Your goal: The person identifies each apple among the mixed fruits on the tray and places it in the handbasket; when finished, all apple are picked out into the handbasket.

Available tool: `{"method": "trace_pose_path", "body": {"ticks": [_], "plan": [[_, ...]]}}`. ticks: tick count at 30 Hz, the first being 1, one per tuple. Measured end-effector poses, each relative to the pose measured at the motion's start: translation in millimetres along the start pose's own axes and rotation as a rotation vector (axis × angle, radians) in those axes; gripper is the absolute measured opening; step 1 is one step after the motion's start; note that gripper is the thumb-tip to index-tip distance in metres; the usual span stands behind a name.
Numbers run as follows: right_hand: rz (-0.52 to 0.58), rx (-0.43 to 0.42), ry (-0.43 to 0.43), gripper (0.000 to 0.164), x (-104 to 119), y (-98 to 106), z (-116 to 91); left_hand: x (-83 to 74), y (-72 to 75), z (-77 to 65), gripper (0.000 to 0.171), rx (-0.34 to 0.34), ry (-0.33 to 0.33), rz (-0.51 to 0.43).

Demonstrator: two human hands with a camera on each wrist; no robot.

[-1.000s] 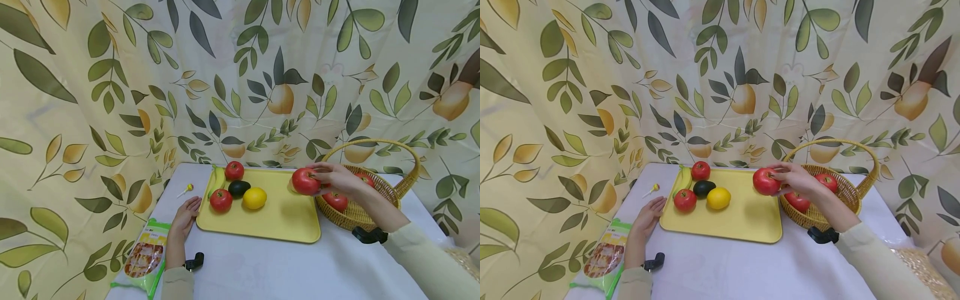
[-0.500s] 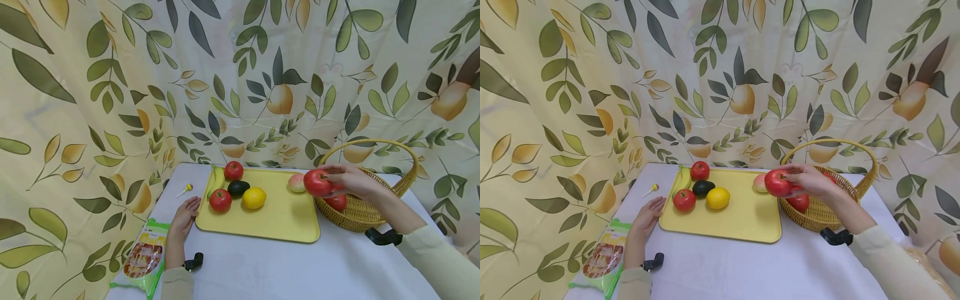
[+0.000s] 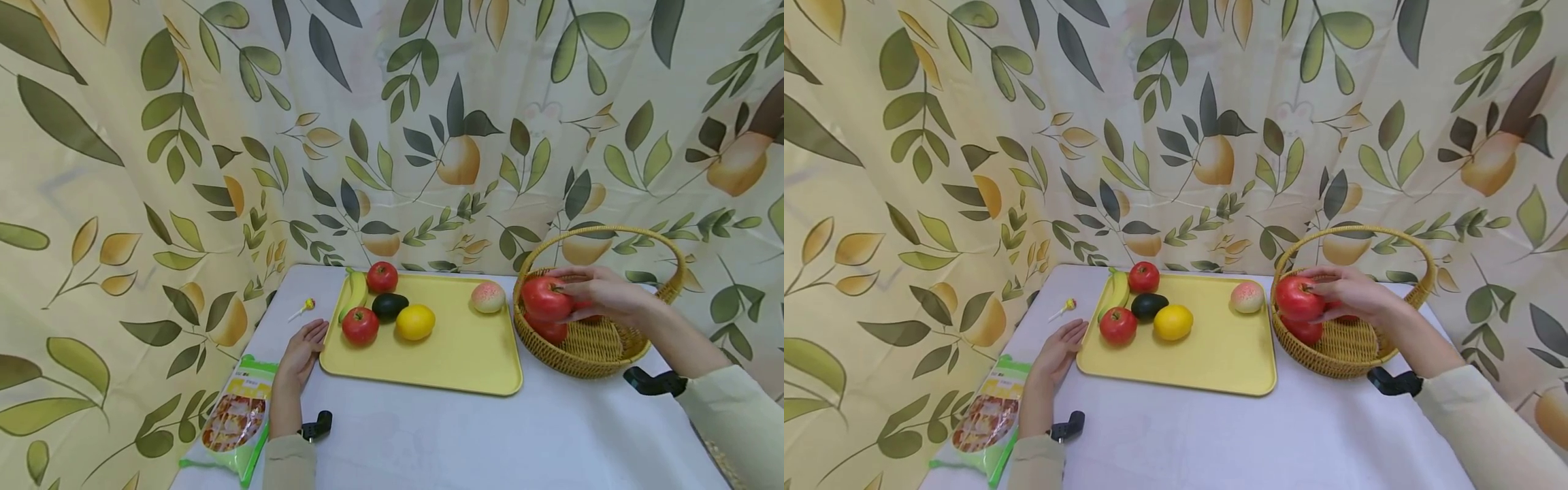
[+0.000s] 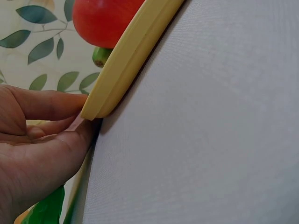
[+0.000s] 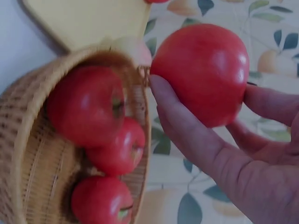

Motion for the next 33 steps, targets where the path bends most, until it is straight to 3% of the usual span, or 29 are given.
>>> {"method": "trace_pose_path", "body": {"ticks": [7, 15, 21, 26, 33], "plan": [[-0.055, 0.074, -0.018, 0.058, -20.1, 15.8, -6.2, 1.1, 0.6, 0.4, 0.070, -0.004, 0.003, -0.002], [-0.045, 0.147, -0.059, 0.061, -45.5, 33.6, -8.1, 1.1, 0.1, 0.8, 0.071, -0.004, -0.002, -0.004], [-0.054, 0.180, -0.030, 0.053, -58.1, 46.2, -8.7, -0.2, -0.1, 0.3, 0.071, 0.004, -0.003, -0.004], [-0.020, 0.230, -0.026, 0.044, -70.0, 50.3, -9.0, -0.6, -0.7, -0.1, 0.071, 0.011, -0.002, -0.010], [-0.029, 0.269, -0.049, 0.046, -82.1, 51.7, -8.8, -1.5, -2.0, -1.5, 0.070, 0.011, -0.011, -0.007]]}}
Point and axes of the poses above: each hand's wrist, its own z-axis towards the middle knuckle, its own y-axis out of the back of the hand, x = y × z, the point moved 8 cm from there along z, towards the middle knuckle, and after that the axes turned 10 degrees about -z, right-handed, at the moved point
